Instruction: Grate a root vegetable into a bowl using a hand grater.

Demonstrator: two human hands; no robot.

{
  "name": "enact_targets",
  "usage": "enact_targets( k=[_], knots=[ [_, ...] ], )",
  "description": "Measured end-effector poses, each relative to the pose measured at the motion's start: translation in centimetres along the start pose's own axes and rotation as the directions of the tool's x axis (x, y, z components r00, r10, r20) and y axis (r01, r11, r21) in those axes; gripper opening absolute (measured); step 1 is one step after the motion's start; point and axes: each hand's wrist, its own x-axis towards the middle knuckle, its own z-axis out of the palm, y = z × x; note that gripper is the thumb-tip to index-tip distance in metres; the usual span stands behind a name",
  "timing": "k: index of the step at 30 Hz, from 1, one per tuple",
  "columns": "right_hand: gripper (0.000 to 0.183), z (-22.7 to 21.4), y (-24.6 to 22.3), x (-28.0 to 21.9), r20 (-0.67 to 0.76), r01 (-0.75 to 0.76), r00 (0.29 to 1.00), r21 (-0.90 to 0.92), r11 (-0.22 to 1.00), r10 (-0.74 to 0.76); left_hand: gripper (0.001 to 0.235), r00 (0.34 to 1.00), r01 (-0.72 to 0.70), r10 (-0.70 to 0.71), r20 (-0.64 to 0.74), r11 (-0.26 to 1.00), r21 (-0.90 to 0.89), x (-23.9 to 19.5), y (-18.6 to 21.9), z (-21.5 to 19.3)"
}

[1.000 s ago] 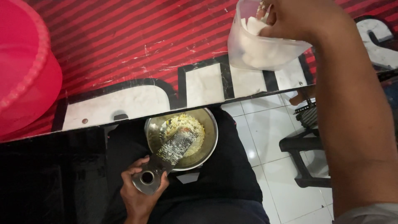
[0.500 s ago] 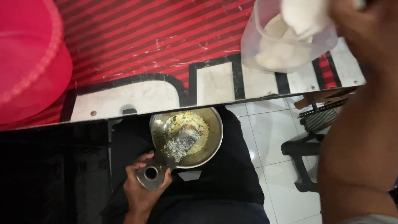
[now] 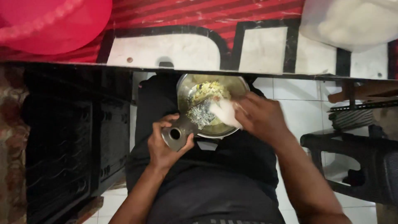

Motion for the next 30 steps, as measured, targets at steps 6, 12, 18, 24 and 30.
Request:
enact_targets(
  k=[6,12,18,24,30],
  knots=[
    [0.025,9.7,5.6,-1.2,0.029,-0.193,0.981,0.124,0.973,0.191,0.066,1.0,0.018,-0.018,0.025,1.0,0.001,0.0,-0.1,0.0],
    [0.048,9.0,4.5,1.0,0.274,-0.328,0.921,0.163,0.931,0.276,0.064,0.998,-0.048,0.047,-0.033,0.999,-0.01,0.2,0.1,0.1],
    [0.051,11.5,4.5,0.5,0.336,-0.556,0.809,0.169,0.814,0.483,0.065,1.0,-0.02,0.02,-0.001,1.0,0.01,-0.1,-0.1,0.2],
    [0.047,12.3,5.1,-0.8,0.053,-0.162,0.987,0.218,0.962,0.154,0.065,1.0,-0.011,0.011,-0.024,1.0,-0.003,0.0,0.4,0.3],
    [0.04,13.3,4.8,-2.6,0.209,-0.347,0.923,0.092,0.933,0.322,0.066,1.0,0.025,-0.025,-0.001,1.0,0.005,-0.3,-0.1,0.2]
  ],
)
